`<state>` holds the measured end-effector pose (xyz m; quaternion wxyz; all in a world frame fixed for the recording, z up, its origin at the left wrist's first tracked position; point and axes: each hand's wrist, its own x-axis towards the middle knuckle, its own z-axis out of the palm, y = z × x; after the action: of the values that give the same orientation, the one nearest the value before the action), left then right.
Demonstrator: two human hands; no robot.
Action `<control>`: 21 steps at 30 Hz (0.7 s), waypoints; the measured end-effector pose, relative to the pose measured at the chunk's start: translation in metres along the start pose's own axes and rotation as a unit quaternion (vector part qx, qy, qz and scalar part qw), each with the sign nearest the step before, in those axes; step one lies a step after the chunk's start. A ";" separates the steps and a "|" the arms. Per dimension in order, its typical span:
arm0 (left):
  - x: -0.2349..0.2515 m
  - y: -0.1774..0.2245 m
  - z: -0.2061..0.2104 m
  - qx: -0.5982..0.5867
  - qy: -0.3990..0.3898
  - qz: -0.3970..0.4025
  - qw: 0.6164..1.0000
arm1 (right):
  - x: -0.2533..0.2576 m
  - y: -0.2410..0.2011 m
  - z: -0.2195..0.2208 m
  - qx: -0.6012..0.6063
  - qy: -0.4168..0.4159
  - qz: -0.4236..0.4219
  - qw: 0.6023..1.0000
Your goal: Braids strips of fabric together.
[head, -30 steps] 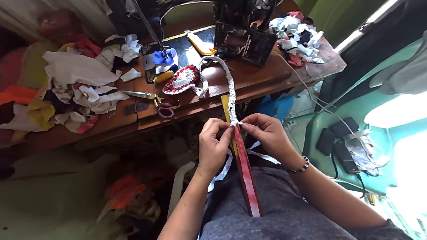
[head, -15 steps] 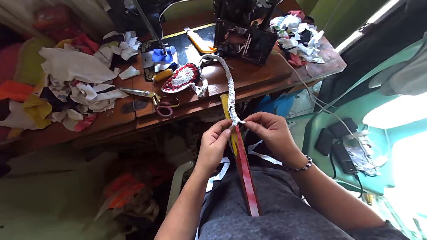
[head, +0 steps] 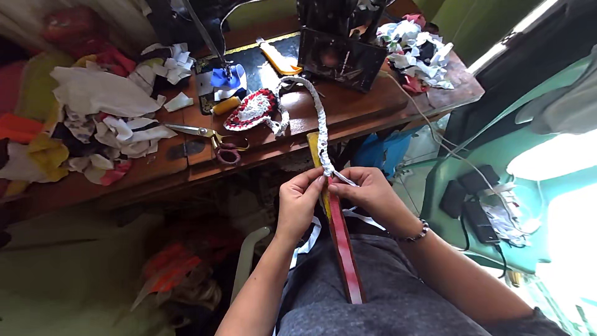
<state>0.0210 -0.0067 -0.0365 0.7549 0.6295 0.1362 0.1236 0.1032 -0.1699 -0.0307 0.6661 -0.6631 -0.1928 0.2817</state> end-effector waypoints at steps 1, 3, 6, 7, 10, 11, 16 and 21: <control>0.000 -0.001 0.000 0.007 0.005 0.006 1.000 | 0.000 0.001 0.000 0.006 -0.001 -0.004 1.000; 0.001 -0.001 0.000 0.026 0.011 0.021 0.999 | 0.000 0.002 -0.001 0.016 -0.007 -0.008 1.000; 0.004 -0.003 -0.002 0.068 0.013 0.059 0.996 | -0.001 0.000 -0.001 0.019 -0.010 -0.015 1.000; 0.005 -0.004 -0.002 0.085 0.018 0.071 0.994 | -0.001 -0.001 -0.002 0.014 -0.012 -0.020 1.000; 0.008 -0.007 0.000 0.118 0.032 0.107 0.987 | -0.001 -0.002 -0.004 -0.005 -0.020 -0.032 0.999; 0.007 -0.008 0.001 0.121 0.033 0.115 0.985 | -0.001 -0.001 -0.004 -0.009 -0.021 -0.035 0.999; -0.001 -0.007 0.000 0.173 0.011 0.106 0.979 | -0.009 0.004 -0.008 -0.025 -0.028 -0.040 0.998; -0.015 -0.012 0.002 0.214 0.032 0.085 0.972 | -0.025 0.008 -0.013 0.010 -0.037 -0.054 0.998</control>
<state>0.0077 -0.0160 -0.0470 0.5842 0.7817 0.1297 0.1756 0.0909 -0.1960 -0.0366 0.6795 -0.6343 -0.2495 0.2715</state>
